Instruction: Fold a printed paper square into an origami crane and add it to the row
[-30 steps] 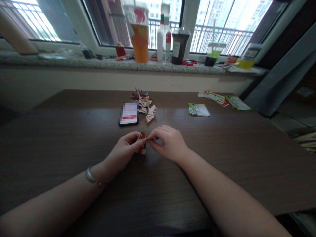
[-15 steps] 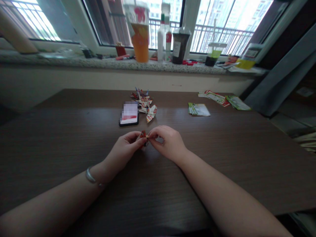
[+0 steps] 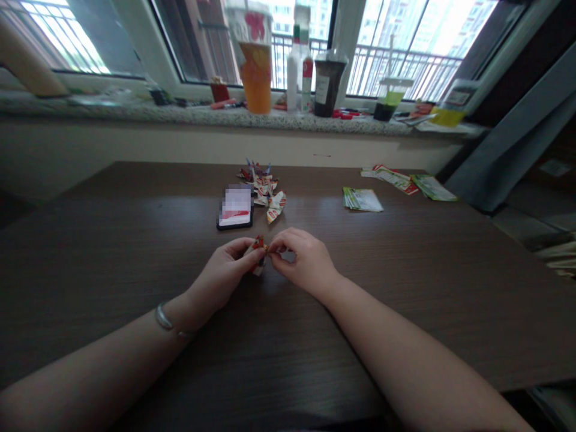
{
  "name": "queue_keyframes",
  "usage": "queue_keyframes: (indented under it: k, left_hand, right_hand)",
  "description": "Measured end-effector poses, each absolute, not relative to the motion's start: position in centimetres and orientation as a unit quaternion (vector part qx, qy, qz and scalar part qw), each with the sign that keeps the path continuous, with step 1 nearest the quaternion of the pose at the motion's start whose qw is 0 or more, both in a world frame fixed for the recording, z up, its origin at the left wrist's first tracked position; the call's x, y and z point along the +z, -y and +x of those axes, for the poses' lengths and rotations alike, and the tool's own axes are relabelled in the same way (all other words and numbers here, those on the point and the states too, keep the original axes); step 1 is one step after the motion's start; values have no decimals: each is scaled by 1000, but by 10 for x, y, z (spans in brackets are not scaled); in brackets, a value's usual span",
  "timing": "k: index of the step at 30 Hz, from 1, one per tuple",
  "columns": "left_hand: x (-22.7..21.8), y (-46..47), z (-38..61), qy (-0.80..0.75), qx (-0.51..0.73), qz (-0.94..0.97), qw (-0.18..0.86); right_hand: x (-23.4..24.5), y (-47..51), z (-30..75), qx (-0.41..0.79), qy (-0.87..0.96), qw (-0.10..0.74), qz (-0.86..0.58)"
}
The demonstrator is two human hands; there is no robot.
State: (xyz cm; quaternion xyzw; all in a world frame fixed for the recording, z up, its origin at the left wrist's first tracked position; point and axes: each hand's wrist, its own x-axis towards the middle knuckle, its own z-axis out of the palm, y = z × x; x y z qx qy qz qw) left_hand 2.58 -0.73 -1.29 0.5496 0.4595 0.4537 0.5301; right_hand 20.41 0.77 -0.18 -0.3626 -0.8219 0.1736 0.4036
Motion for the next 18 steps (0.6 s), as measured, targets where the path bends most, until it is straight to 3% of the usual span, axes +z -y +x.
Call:
queue_keyframes:
  k: [5,18]
  left_hand:
    - [-9,9,27,-465,451,554,524]
    - [-11,7,27,-457,440,525,567]
  right_hand:
    - [0,-4,201,133,817,379,-413]
    - [3,-2,204,104,838,374,-385]
